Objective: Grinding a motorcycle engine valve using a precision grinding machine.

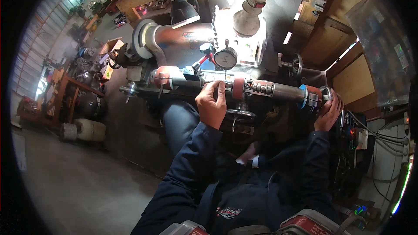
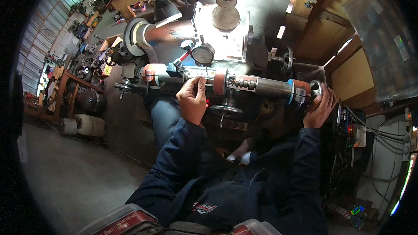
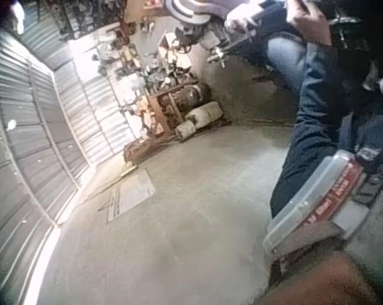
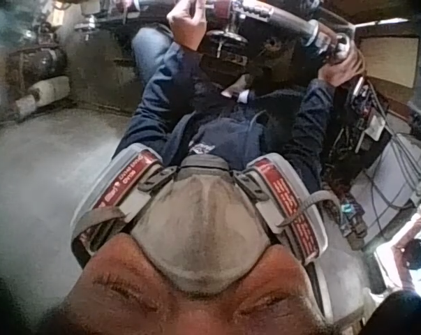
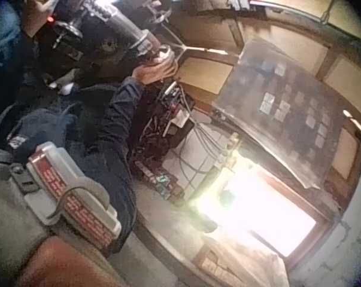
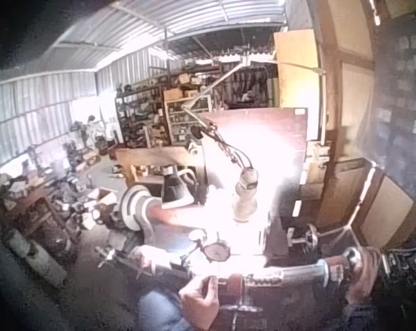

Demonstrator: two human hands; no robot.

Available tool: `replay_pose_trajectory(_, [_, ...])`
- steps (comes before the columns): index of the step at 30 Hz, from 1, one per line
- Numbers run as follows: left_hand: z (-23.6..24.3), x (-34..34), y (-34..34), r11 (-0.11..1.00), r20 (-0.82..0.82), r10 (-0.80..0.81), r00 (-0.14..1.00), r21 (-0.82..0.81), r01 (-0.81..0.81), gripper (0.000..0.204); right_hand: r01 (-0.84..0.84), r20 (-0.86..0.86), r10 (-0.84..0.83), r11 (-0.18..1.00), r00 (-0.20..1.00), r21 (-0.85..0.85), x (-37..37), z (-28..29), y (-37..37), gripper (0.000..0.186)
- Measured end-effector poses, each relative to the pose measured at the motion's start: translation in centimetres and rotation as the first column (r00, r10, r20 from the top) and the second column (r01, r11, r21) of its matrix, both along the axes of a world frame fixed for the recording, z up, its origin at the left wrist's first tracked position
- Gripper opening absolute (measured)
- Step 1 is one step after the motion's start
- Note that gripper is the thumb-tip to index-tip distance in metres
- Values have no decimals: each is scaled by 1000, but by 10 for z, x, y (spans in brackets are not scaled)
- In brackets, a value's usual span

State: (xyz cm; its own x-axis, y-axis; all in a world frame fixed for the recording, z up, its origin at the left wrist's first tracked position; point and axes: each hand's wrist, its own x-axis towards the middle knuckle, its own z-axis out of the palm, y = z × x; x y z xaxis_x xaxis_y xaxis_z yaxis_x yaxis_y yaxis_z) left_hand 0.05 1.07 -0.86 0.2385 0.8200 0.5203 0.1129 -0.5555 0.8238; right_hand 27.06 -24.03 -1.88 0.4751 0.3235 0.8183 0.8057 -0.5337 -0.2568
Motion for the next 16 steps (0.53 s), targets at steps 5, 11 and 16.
replay_pose_trajectory(5, [8, -4, 5, 959, -178, 16, 984, 280, 36, 11, -2, 7, 2, 1000, 1000, -4, 1, -2, 0, 43])
replay_pose_trajectory(11, [14, 1, 2, 959, -286, 83, 955, 285, 2, 9, 1, 22, -1, 1000, 1000, -9, 1, -2, 0, 44])
replay_pose_trajectory(16, [15, 10, 1, 973, -427, 142, 893, 227, -46, 13, 5, -17, -5, 1000, 1000, 7, 1, -3, 1, 48])
